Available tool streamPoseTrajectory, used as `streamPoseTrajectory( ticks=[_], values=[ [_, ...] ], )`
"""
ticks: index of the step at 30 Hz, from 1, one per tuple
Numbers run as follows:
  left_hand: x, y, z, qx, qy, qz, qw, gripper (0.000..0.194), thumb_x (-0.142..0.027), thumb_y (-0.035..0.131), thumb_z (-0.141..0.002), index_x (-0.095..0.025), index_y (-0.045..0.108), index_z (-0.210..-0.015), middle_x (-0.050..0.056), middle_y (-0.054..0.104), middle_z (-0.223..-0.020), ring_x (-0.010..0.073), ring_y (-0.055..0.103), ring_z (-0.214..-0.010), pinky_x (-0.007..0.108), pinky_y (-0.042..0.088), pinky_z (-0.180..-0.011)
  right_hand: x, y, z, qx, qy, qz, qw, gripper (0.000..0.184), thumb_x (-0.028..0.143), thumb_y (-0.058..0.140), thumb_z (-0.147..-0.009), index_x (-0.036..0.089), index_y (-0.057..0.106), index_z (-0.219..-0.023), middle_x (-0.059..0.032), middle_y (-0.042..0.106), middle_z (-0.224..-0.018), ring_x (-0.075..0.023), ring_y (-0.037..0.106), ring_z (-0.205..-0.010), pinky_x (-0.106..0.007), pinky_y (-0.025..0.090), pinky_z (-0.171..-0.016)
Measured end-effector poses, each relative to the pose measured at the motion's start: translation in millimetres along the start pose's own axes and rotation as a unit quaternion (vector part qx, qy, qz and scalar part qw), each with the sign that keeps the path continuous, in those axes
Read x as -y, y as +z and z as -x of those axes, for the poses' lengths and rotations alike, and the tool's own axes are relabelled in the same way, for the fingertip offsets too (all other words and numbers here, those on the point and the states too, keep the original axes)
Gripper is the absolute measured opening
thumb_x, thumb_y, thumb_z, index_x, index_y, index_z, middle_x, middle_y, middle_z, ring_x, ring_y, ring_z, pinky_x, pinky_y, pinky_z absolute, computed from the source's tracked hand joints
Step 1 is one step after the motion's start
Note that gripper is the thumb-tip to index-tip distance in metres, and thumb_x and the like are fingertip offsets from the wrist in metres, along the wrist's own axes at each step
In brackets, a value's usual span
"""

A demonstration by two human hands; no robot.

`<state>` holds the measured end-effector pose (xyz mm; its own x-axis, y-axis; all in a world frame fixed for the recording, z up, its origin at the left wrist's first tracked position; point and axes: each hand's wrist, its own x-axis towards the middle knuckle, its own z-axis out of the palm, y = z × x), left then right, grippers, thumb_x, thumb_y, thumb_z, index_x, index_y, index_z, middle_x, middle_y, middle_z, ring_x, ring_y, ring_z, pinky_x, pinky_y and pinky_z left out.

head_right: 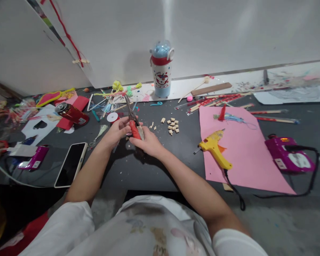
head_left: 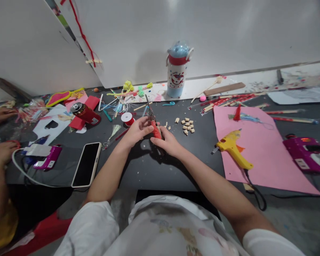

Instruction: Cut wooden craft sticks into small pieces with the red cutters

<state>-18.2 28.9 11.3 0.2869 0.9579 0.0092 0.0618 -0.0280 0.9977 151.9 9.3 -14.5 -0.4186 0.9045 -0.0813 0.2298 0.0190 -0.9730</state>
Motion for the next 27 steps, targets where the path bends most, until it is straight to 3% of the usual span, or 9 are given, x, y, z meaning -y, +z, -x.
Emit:
streamPoseTrajectory(
  ticks=[4, 9, 13, 15, 17, 22, 27],
  values=[
    [6.1, -15.7, -5.6, -0.136, 0.071, -0.067, 0.986, 0.069, -0.055, 0.077, -0.061, -0.019, 0.055, -0.116, 0.013, 0.068, -0.107, 0.0202, 0.069, -0.09, 0.03, 0.056, -0.075, -0.3, -0.2, 2.2, 0.011, -0.022, 0.003, 1.0, 0.051, 0.055, 0.061, -0.072, 0.018, 0.046, -0.103, -0.0051, 0.059, -0.095, -0.0196, 0.055, -0.084, -0.033, 0.04, -0.075],
    [6.7, -27.5, -7.0, -0.237, 0.162, -0.177, 0.941, 0.056, -0.05, 0.071, -0.073, -0.019, 0.056, -0.117, 0.012, 0.068, -0.107, 0.0181, 0.068, -0.092, 0.027, 0.056, -0.074, 1.0, -0.4, 3.2, 0.023, -0.028, 0.03, 0.999, 0.053, 0.053, 0.063, -0.072, 0.018, 0.043, -0.107, -0.004, 0.057, -0.093, -0.0178, 0.053, -0.081, -0.032, 0.04, -0.074],
    [1.5, -30.4, 0.8, -0.305, 0.239, -0.368, 0.845, 0.027, -0.04, 0.06, -0.084, -0.019, 0.067, -0.1, 0.007, 0.071, -0.097, 0.0153, 0.067, -0.088, 0.027, 0.053, -0.077, 5.5, -1.0, 4.8, 0.051, -0.023, 0.066, 0.996, 0.05, 0.053, 0.063, -0.071, 0.019, 0.042, -0.102, -0.0005, 0.054, -0.085, -0.0158, 0.05, -0.073, -0.03, 0.038, -0.067],
    [0.1, -32.2, 4.5, -0.306, 0.268, -0.448, 0.796, 0.022, -0.035, 0.056, -0.087, -0.019, 0.07, -0.092, 0.005, 0.072, -0.088, 0.0147, 0.067, -0.084, 0.027, 0.052, -0.078, 6.5, -1.0, 5.5, 0.06, -0.024, 0.075, 0.995, 0.048, 0.053, 0.062, -0.071, 0.02, 0.041, -0.098, 0.0007, 0.052, -0.082, -0.0148, 0.048, -0.069, -0.029, 0.037, -0.065],
    [-0.2, -34.2, 6.6, -0.294, 0.281, -0.486, 0.773, 0.021, -0.033, 0.054, -0.088, -0.02, 0.071, -0.09, 0.005, 0.073, -0.085, 0.0148, 0.067, -0.081, 0.027, 0.051, -0.078, 6.3, -0.8, 5.9, 0.067, -0.027, 0.074, 0.995, 0.048, 0.054, 0.062, -0.071, 0.02, 0.04, -0.098, 0.0009, 0.051, -0.082, -0.0143, 0.048, -0.068, -0.029, 0.037, -0.063],
    [-1.4, -37.4, 6.7, -0.28, 0.286, -0.499, 0.769, 0.023, -0.033, 0.053, -0.088, -0.02, 0.071, -0.087, 0.005, 0.072, -0.083, 0.0152, 0.066, -0.078, 0.027, 0.05, -0.073, 4.6, -0.6, 6.0, 0.082, -0.03, 0.069, 0.994, 0.049, 0.056, 0.062, -0.07, 0.02, 0.039, -0.095, 0.0012, 0.05, -0.081, -0.0138, 0.047, -0.068, -0.029, 0.037, -0.062],
    [-6.7, -40.7, 7.4, -0.249, 0.281, -0.474, 0.797, 0.022, -0.033, 0.053, -0.088, -0.02, 0.071, -0.084, 0.003, 0.069, -0.072, 0.0129, 0.062, -0.068, 0.025, 0.047, -0.064, 5.8, -2.1, 6.9, 0.09, -0.027, 0.078, 0.992, 0.054, 0.057, 0.064, -0.068, 0.02, 0.04, -0.099, 0.0001, 0.05, -0.084, -0.0138, 0.047, -0.069, -0.029, 0.038, -0.063]
  ],
)
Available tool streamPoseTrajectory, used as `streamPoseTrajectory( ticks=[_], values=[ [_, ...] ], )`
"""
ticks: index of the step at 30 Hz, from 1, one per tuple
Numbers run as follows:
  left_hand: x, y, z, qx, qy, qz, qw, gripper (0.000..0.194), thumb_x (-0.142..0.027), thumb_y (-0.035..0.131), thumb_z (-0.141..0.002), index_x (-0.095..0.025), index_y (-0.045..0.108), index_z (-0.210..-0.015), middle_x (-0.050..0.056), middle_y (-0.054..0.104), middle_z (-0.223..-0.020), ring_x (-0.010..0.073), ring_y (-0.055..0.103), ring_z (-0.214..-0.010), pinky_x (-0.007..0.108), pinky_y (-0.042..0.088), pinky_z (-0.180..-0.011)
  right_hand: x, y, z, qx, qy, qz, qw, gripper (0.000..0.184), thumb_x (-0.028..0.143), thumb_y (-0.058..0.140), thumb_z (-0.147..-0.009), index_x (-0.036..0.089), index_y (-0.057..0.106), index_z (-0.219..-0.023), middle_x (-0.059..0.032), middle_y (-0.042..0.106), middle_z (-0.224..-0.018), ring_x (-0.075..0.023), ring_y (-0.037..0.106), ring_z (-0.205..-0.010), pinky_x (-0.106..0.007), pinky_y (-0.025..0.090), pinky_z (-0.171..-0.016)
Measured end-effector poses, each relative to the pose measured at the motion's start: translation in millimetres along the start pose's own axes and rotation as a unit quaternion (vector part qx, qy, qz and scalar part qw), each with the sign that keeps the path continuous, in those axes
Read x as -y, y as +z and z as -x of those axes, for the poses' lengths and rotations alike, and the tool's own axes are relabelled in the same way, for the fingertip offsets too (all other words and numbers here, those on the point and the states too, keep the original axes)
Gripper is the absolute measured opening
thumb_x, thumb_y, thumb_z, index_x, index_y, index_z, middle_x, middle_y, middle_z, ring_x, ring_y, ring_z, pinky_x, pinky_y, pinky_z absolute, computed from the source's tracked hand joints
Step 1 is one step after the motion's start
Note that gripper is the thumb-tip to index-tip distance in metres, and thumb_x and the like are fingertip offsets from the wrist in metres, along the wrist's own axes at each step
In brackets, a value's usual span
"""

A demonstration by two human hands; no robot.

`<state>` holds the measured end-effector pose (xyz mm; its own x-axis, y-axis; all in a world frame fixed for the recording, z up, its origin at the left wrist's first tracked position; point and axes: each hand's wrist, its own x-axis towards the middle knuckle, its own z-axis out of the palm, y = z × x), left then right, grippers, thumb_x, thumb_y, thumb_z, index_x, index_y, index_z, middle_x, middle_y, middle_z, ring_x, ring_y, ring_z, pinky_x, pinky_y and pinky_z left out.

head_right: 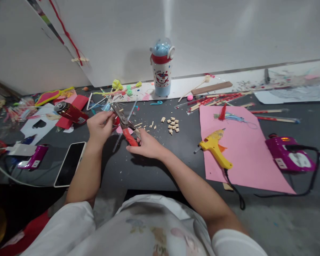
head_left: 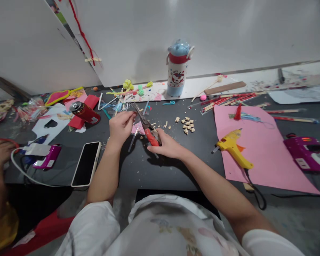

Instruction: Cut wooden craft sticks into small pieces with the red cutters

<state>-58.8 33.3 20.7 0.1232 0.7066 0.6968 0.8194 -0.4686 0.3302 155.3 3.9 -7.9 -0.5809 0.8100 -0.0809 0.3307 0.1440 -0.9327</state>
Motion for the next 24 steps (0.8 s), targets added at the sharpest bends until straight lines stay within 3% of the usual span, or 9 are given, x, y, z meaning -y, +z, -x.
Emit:
streamPoseTrajectory(
  ticks=[10, 16, 20, 24],
  values=[
    [6.0, -11.3, -5.0, 0.041, -0.07, 0.093, 0.992, 0.019, -0.03, 0.059, -0.083, -0.017, 0.072, -0.077, 0.003, 0.069, -0.066, 0.0124, 0.061, -0.06, 0.024, 0.046, -0.059, 2.8, -1.9, 2.0, 0.032, -0.002, -0.001, 0.999, 0.053, 0.058, 0.065, -0.067, 0.02, 0.041, -0.095, 0.0, 0.051, -0.085, -0.0145, 0.047, -0.071, -0.029, 0.037, -0.064],
    [5.1, -8.0, -4.2, 0.026, -0.108, 0.12, 0.987, 0.016, -0.03, 0.064, -0.079, -0.017, 0.072, -0.074, 0.001, 0.066, -0.059, 0.0106, 0.059, -0.053, 0.022, 0.045, -0.054, 1.8, -1.6, 0.9, 0.023, -0.008, 0.005, 1.0, 0.048, 0.058, 0.062, -0.068, 0.02, 0.039, -0.088, 0.0016, 0.05, -0.079, -0.0137, 0.045, -0.068, -0.028, 0.034, -0.062],
    [-1.4, 0.5, -3.8, 0.01, -0.197, 0.186, 0.963, 0.027, -0.043, 0.066, -0.078, -0.016, 0.071, -0.079, 0.0, 0.064, -0.058, 0.0101, 0.059, -0.049, 0.02, 0.046, -0.048, 2.1, -1.2, -1.2, 0.003, 0.009, 0.001, 1.0, 0.047, 0.057, 0.061, -0.068, 0.02, 0.042, -0.09, 0.0017, 0.05, -0.076, -0.0145, 0.046, -0.067, -0.028, 0.033, -0.062],
    [-8.2, 9.3, -4.7, 0.021, -0.269, 0.309, 0.912, 0.045, -0.056, 0.062, -0.078, -0.017, 0.066, -0.1, 0.004, 0.069, -0.074, 0.0124, 0.066, -0.062, 0.022, 0.054, -0.057, 2.2, -2.2, -2.7, -0.045, 0.015, -0.033, 0.998, 0.047, 0.055, 0.062, -0.068, 0.019, 0.043, -0.093, -0.0005, 0.053, -0.081, -0.017, 0.05, -0.073, -0.03, 0.036, -0.067]
  ],
)
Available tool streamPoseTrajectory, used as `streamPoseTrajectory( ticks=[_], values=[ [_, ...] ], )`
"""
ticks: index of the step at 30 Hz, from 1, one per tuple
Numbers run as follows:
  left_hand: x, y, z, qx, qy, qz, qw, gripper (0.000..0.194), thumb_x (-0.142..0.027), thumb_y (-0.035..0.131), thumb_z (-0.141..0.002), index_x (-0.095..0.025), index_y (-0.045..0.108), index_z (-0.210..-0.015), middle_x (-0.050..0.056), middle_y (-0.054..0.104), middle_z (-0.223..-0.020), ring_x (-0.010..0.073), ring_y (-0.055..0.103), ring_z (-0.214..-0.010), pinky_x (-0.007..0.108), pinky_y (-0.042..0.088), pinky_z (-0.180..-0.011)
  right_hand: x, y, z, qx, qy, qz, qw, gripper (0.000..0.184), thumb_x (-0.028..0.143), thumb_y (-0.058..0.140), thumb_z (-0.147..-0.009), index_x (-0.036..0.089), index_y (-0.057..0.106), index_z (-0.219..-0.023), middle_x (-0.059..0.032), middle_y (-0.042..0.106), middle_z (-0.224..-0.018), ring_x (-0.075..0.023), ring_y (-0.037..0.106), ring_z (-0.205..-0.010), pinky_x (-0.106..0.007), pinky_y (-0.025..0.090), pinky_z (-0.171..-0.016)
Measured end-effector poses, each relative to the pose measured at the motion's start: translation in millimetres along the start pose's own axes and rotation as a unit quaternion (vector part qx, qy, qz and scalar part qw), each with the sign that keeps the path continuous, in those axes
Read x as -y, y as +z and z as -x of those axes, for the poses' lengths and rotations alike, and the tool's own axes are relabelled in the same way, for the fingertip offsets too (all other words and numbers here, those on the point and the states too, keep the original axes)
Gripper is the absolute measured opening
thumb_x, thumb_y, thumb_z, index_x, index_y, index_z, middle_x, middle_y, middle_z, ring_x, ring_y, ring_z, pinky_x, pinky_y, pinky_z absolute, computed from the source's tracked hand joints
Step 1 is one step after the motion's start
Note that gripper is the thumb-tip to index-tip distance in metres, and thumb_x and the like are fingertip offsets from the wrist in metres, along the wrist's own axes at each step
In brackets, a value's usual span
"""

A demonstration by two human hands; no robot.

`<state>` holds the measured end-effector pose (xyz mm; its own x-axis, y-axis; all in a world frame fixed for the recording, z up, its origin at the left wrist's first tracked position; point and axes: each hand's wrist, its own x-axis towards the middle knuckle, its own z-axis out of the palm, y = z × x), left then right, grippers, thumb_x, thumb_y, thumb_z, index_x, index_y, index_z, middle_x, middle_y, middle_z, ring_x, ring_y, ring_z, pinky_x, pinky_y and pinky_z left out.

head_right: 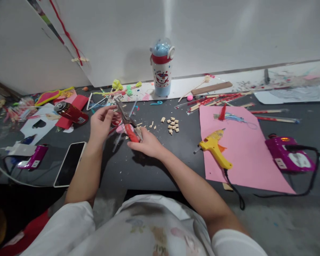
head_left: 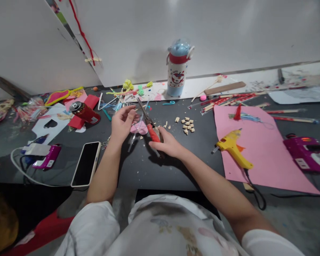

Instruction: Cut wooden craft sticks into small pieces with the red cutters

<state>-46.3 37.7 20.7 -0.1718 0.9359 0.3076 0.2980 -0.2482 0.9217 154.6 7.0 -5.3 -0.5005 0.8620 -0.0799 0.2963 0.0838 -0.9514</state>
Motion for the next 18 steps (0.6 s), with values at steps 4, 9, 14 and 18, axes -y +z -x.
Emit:
streamPoseTrajectory(
  ticks=[4, 9, 14, 18],
  values=[
    [0.6, 9.7, 4.7, 0.153, -0.103, 0.078, 0.98, 0.062, -0.065, 0.064, -0.071, -0.015, 0.062, -0.107, 0.009, 0.072, -0.084, 0.0172, 0.07, -0.071, 0.028, 0.057, -0.064, -1.4, -1.6, -1.2, -0.031, 0.001, -0.051, 0.998, 0.047, 0.054, 0.063, -0.069, 0.018, 0.045, -0.094, -0.0044, 0.057, -0.089, -0.0204, 0.055, -0.083, -0.033, 0.04, -0.073],
    [-7.8, 23.8, 19.8, 0.281, -0.101, 0.079, 0.951, 0.072, -0.061, 0.076, -0.06, -0.014, 0.062, -0.112, 0.015, 0.07, -0.106, 0.0272, 0.068, -0.098, 0.04, 0.055, -0.085, -5.2, 0.5, -3.5, -0.038, 0.002, -0.048, 0.998, 0.052, 0.049, 0.065, -0.068, 0.016, 0.048, -0.105, -0.0075, 0.061, -0.098, -0.0224, 0.058, -0.087, -0.037, 0.043, -0.078],
    [-10.6, 31.1, 27.0, 0.262, -0.109, 0.104, 0.953, 0.063, -0.049, 0.079, -0.062, -0.013, 0.062, -0.112, 0.015, 0.07, -0.108, 0.0253, 0.068, -0.097, 0.039, 0.054, -0.087, -8.2, 3.3, -4.8, -0.036, -0.004, -0.035, 0.999, 0.059, 0.049, 0.064, -0.07, 0.016, 0.048, -0.116, -0.0096, 0.062, -0.105, -0.0239, 0.059, -0.091, -0.039, 0.045, -0.082],
    [-7.0, 31.8, 27.3, 0.245, -0.106, 0.139, 0.954, 0.057, -0.044, 0.08, -0.062, -0.013, 0.063, -0.107, 0.013, 0.071, -0.105, 0.0233, 0.069, -0.093, 0.033, 0.055, -0.083, -10.6, 4.5, -4.5, -0.039, -0.005, -0.011, 0.999, 0.06, 0.052, 0.063, -0.071, 0.016, 0.049, -0.117, -0.0103, 0.063, -0.103, -0.0253, 0.06, -0.09, -0.04, 0.046, -0.08]
  ],
)
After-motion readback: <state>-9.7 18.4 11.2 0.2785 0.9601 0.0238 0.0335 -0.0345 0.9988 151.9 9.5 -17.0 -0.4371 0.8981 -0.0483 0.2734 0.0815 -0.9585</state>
